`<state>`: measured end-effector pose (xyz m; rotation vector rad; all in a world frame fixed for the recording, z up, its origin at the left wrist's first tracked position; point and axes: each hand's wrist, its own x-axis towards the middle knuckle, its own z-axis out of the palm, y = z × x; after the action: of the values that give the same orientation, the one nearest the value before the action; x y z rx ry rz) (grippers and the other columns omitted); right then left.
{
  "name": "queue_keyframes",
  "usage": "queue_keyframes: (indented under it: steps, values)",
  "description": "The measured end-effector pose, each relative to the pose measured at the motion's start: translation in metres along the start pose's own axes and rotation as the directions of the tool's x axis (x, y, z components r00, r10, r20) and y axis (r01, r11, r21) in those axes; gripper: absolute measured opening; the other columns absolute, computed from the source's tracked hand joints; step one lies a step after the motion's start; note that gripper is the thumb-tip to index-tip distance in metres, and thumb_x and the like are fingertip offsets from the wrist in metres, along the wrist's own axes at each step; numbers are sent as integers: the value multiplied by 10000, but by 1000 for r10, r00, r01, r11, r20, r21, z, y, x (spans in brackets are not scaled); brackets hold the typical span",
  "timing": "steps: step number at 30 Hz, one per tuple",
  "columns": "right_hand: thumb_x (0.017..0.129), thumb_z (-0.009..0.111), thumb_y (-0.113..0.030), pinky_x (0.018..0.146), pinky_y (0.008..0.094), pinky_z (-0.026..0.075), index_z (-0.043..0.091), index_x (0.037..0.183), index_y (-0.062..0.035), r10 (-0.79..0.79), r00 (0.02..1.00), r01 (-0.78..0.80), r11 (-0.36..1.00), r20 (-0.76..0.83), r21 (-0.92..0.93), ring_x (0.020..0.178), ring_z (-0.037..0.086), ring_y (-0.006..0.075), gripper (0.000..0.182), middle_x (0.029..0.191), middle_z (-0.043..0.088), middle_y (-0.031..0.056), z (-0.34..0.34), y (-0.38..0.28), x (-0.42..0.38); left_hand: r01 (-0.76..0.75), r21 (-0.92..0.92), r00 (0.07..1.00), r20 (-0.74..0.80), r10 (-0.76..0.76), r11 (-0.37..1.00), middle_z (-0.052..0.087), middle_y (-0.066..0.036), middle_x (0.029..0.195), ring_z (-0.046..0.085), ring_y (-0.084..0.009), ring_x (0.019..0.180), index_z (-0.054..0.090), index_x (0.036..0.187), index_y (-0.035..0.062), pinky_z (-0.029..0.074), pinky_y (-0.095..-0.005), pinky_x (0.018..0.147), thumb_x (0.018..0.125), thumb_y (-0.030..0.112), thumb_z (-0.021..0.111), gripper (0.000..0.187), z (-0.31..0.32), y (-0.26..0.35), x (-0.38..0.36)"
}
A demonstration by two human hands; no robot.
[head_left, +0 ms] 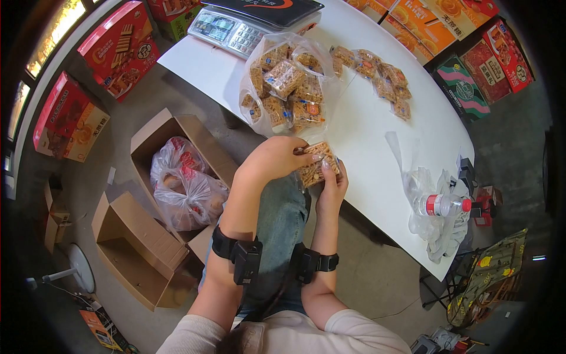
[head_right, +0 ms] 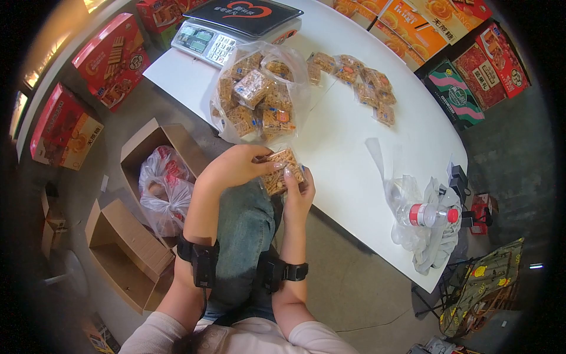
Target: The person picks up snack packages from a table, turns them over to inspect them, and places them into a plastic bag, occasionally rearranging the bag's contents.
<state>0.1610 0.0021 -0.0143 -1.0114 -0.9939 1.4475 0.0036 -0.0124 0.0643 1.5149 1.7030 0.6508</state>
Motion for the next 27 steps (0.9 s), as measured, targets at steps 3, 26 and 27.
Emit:
queue_keyframes:
  steps: [3, 26, 27]
  values:
    - [796, 651, -186, 823, 273, 426, 335, 1230, 162, -9, 1000, 9, 1000, -3, -3, 953, 542, 169, 639, 1070, 551, 177, 0, 0, 0, 17, -2, 1000, 17, -17, 1000, 623, -198, 896, 600, -315, 818, 602, 1003, 1, 458, -349, 728, 796, 339, 609, 396, -1, 1, 0]
    - [806, 651, -232, 473, 228, 424, 453, 1133, 60, -50, 999, 50, 999, -4, -2, 621, 544, 119, 480, 824, 586, 105, 23, -5, -2, 33, -125, 988, -144, -51, 992, 622, -205, 841, 606, -307, 780, 608, 996, 9, 456, -345, 700, 826, 322, 578, 357, -16, -15, -10]
    - [808, 650, -250, 430, 227, 412, 454, 1133, 42, -75, 997, 76, 994, -16, 82, 570, 541, 128, 479, 809, 583, 110, 21, -4, -1, 91, -133, 973, -199, -117, 987, 622, -206, 833, 607, -300, 772, 609, 999, 13, 455, -344, 692, 833, 316, 570, 347, -19, -11, -13]
